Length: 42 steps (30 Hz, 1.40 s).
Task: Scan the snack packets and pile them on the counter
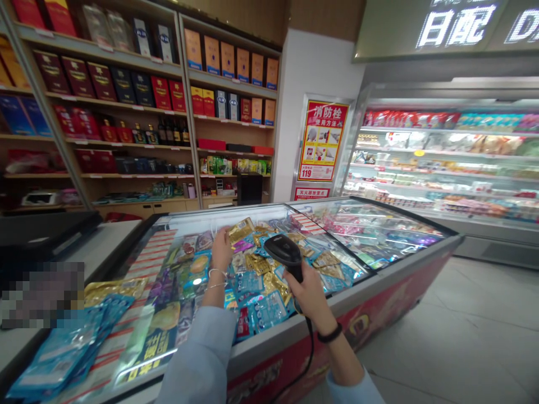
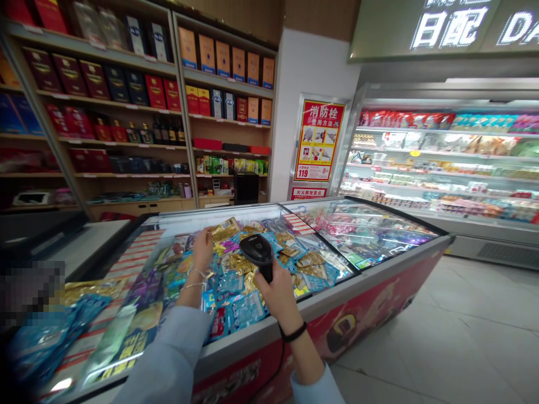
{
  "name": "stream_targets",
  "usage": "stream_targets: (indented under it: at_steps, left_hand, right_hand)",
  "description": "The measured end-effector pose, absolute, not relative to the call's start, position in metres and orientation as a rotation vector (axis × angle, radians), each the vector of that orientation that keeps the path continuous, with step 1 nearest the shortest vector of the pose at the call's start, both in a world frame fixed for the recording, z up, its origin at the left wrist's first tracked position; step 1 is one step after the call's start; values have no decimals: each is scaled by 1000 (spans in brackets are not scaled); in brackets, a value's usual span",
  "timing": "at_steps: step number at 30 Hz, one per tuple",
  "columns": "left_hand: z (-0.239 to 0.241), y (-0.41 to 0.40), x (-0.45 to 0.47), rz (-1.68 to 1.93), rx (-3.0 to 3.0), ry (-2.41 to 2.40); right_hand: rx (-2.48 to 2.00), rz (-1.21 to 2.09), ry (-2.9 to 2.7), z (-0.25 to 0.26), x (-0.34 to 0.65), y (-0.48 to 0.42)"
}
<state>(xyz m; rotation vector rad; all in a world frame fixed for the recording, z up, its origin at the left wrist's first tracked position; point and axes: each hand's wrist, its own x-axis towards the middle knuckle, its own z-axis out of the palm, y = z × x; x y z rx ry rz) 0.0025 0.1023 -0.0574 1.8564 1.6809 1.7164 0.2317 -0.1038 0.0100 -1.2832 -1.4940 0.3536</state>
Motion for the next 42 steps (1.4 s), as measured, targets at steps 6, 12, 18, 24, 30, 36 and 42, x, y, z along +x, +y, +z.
stream_targets:
  at_steps: [6,12,18,24,30,36,42]
  left_hand:
    - [-53,100,0,1779,1887,1657]
    - [-53,99,1,1814,1893,1651]
    - [-53,100,3,1833,1920,1648]
    - [-53,99,3,1845,1927,1619]
    - [-53,98,3,1872,1879,1591]
    - [-53,99,3,1884,1838,1563]
    - [-32,83,4,2030,1714,1482]
  right_hand:
    - [-1290,376,-1523,6,227,-101]
    - [-1316,341,-1601,4,225,-102]
    - [-1319,396,-1646,3,217,-101]
    - [-1298,393,-1673,4,209,-99]
    - [-1293,435,-1669,7,208,-100]
    - [-1293,421,-1634,5,210,-101]
    - [-1280,476,-1550,1,219,-106]
